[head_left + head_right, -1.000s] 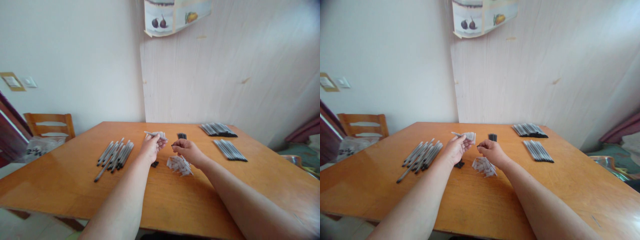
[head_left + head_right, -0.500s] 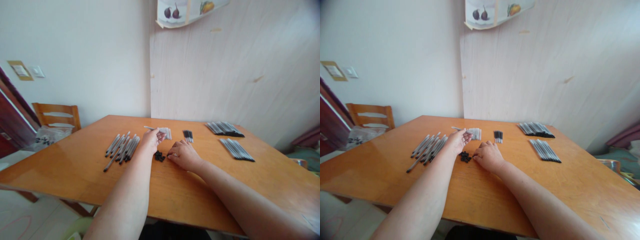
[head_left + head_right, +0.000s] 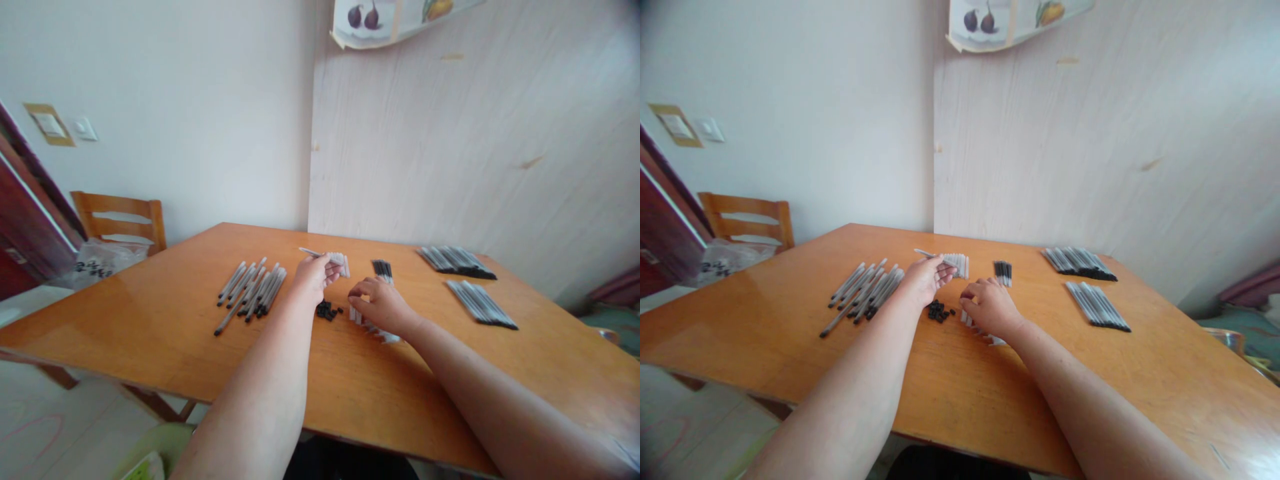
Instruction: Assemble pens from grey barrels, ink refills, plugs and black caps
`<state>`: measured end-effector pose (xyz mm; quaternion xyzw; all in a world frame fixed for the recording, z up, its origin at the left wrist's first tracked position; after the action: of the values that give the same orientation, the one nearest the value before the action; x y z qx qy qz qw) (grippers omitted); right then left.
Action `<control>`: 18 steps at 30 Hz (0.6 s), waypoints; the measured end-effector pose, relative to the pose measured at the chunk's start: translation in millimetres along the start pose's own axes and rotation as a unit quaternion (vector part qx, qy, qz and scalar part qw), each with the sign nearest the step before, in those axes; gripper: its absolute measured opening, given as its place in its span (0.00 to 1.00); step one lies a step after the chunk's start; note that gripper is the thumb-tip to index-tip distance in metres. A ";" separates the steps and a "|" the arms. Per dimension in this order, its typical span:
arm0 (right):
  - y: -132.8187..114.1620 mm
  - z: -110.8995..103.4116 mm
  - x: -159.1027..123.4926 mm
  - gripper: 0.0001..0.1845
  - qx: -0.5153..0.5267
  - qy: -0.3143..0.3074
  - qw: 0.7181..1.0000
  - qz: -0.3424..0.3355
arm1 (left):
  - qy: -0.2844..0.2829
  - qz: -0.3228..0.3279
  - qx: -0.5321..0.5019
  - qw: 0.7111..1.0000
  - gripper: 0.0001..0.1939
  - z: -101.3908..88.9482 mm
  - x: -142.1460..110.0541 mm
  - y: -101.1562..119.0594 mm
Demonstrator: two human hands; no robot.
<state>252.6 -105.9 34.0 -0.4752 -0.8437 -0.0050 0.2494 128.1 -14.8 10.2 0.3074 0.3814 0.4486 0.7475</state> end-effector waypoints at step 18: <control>34.3 -22.6 -6.5 0.11 0.064 0.167 0.977 0.114 | -0.060 -0.013 0.087 0.994 0.09 23.2 -13.6 -12.5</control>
<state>292.4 -97.8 43.1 -0.5439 -0.7289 -0.0024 0.4158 149.0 -35.0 16.3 0.3927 0.3775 0.3844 0.7453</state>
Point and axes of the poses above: each hand's wrist, its own x-axis towards the middle knuckle, its own z-axis out of the palm, y = z × x, the point moved 7 cm from there along x, towards the middle knuckle, and after that the axes turned 14 degrees about -z, right-handed, at the moved point
